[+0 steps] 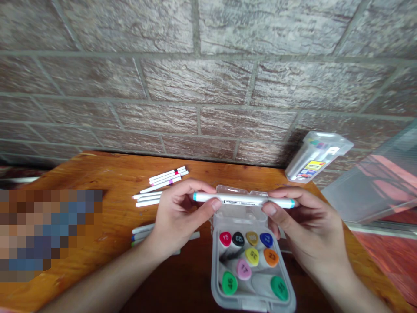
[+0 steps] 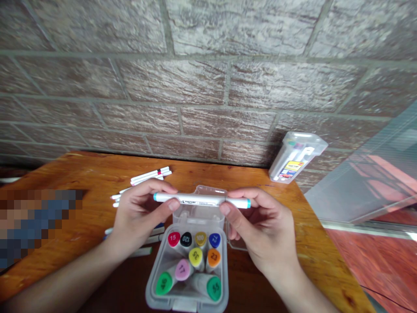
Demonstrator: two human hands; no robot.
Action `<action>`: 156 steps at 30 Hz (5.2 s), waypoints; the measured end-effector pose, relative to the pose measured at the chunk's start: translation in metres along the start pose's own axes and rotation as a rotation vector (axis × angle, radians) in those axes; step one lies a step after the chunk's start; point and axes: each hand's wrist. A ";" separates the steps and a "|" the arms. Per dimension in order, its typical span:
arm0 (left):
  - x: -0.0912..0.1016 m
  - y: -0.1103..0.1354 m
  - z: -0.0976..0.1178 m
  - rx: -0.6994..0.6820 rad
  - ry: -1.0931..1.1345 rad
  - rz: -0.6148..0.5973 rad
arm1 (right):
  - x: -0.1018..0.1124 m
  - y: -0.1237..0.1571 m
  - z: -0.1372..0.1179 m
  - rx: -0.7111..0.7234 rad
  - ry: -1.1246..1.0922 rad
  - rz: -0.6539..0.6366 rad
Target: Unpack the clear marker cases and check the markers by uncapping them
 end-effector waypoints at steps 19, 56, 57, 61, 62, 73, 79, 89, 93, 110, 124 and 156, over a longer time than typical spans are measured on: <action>0.004 0.004 -0.002 0.160 0.055 -0.075 | 0.002 0.000 -0.002 0.018 0.028 -0.021; 0.008 0.006 -0.009 0.139 0.119 -0.058 | 0.001 0.002 -0.001 -0.022 -0.047 -0.013; 0.009 0.007 -0.011 0.160 0.125 -0.073 | 0.001 0.001 0.000 -0.022 -0.054 -0.018; 0.011 0.008 -0.013 0.139 0.116 -0.087 | 0.002 0.000 0.002 0.008 -0.085 -0.062; 0.010 0.007 -0.012 0.104 0.103 -0.079 | 0.003 0.000 0.002 0.012 -0.091 -0.070; 0.003 0.001 0.001 -0.041 0.049 -0.039 | 0.004 -0.001 0.002 -0.025 -0.067 -0.046; 0.005 0.002 0.000 -0.009 0.093 -0.057 | 0.002 0.001 -0.002 -0.086 -0.097 -0.036; 0.005 0.000 -0.002 -0.007 0.125 -0.064 | 0.004 -0.002 0.002 -0.080 -0.158 -0.091; 0.005 0.001 -0.004 -0.015 0.137 -0.073 | 0.001 0.000 0.001 -0.066 -0.139 -0.053; 0.008 0.006 -0.010 0.144 0.109 -0.078 | 0.005 -0.002 0.004 -0.038 -0.115 -0.068; 0.011 0.006 -0.015 0.241 0.219 -0.123 | 0.011 -0.009 0.008 -0.005 -0.146 -0.143; 0.008 0.003 -0.007 0.342 0.372 -0.079 | 0.007 -0.012 -0.001 -0.134 -0.248 -0.117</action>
Point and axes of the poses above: each hand's wrist, its own y-axis away from the middle knuckle, its own x-axis out of the back of the hand, z = x × y, and after that the axes turned 9 degrees about z, right-handed
